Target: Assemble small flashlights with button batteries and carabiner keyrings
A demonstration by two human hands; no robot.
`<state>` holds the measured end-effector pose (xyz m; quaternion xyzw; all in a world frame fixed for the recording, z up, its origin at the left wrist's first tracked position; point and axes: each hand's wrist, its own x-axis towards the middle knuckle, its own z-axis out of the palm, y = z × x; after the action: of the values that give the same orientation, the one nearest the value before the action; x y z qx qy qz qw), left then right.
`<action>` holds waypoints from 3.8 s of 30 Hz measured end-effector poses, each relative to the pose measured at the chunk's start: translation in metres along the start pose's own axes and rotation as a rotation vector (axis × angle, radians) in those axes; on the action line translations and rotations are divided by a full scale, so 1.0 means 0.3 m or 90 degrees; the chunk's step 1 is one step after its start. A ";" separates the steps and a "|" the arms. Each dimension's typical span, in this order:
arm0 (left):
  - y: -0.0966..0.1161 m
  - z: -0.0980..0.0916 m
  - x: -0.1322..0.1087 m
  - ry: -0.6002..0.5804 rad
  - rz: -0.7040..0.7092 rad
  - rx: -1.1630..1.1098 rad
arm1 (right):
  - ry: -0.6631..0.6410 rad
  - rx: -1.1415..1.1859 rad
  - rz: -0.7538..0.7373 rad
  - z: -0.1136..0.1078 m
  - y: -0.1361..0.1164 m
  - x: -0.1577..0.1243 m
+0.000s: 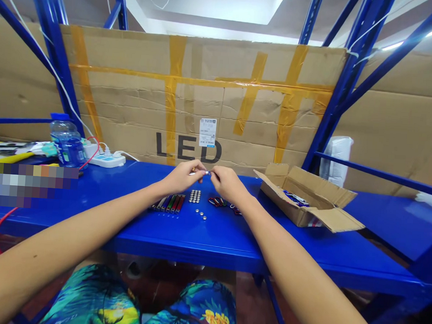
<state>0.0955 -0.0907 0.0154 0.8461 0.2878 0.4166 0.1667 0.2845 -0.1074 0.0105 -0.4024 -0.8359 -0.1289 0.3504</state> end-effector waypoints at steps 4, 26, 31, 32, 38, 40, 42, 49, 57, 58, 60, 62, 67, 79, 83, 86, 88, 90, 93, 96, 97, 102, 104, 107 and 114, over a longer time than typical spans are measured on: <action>-0.019 -0.020 0.011 -0.034 0.007 0.063 | -0.009 0.007 0.000 0.006 0.002 -0.002; -0.064 -0.069 0.028 0.000 -0.065 -0.275 | -0.045 0.615 0.292 -0.011 0.011 0.012; -0.047 -0.031 0.015 -0.024 -0.014 -0.283 | -0.157 0.633 0.256 -0.011 -0.003 0.005; -0.046 -0.025 0.014 -0.025 -0.010 -0.283 | -0.175 0.630 0.253 -0.008 -0.002 0.004; -0.053 -0.026 0.027 -0.021 -0.035 -0.305 | -0.148 0.697 0.309 -0.005 -0.013 0.001; -0.062 -0.040 0.034 -0.006 -0.110 -0.406 | -0.152 0.700 0.317 -0.009 -0.017 -0.001; -0.071 -0.059 0.038 0.007 -0.179 -0.530 | -0.168 0.672 0.308 -0.010 -0.017 -0.004; -0.103 -0.103 0.037 0.033 -0.257 -0.673 | -0.207 0.586 0.294 -0.009 -0.015 -0.009; -0.106 -0.096 0.034 -0.037 -0.239 -0.667 | -0.253 0.527 0.260 -0.027 -0.038 -0.013; -0.106 -0.095 0.034 -0.043 -0.237 -0.666 | -0.251 0.526 0.259 -0.026 -0.038 -0.013; -0.108 -0.093 0.034 -0.054 -0.236 -0.661 | -0.243 0.526 0.253 -0.024 -0.034 -0.014; -0.111 -0.092 0.034 -0.060 -0.235 -0.656 | -0.237 0.521 0.245 -0.021 -0.027 -0.013; -0.114 -0.088 0.033 -0.058 -0.245 -0.674 | -0.241 0.505 0.234 -0.012 -0.010 -0.012; -0.103 -0.089 0.028 -0.056 -0.237 -0.635 | -0.247 0.494 0.213 -0.012 -0.005 -0.014; -0.110 -0.089 0.029 -0.065 -0.234 -0.640 | -0.261 0.480 0.217 -0.024 -0.020 -0.013; -0.113 -0.089 0.029 -0.066 -0.230 -0.649 | -0.269 0.465 0.218 -0.031 -0.033 -0.014; -0.114 -0.090 0.029 -0.067 -0.232 -0.655 | -0.266 0.459 0.218 -0.033 -0.036 -0.014; -0.114 -0.090 0.029 -0.070 -0.236 -0.661 | -0.259 0.455 0.219 -0.033 -0.034 -0.014; -0.113 -0.091 0.029 -0.073 -0.238 -0.673 | -0.248 0.457 0.218 -0.030 -0.028 -0.014; -0.109 -0.090 0.028 -0.077 -0.239 -0.685 | -0.246 0.468 0.220 -0.028 -0.024 -0.014; -0.107 -0.090 0.028 -0.080 -0.240 -0.687 | -0.247 0.469 0.219 -0.028 -0.024 -0.014; -0.104 -0.088 0.027 -0.085 -0.239 -0.689 | -0.252 0.448 0.203 -0.032 -0.027 -0.014; -0.105 -0.088 0.027 -0.081 -0.242 -0.689 | -0.256 0.439 0.198 -0.033 -0.027 -0.014; -0.108 -0.088 0.028 -0.081 -0.245 -0.683 | -0.256 0.434 0.192 -0.035 -0.027 -0.014; -0.110 -0.085 0.027 -0.074 -0.246 -0.680 | -0.262 0.427 0.193 -0.040 -0.030 -0.015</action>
<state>0.0676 -0.0590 0.0183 0.5981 0.1771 0.4191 0.6598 0.2854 -0.1217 0.0165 -0.4020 -0.8153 0.2865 0.3027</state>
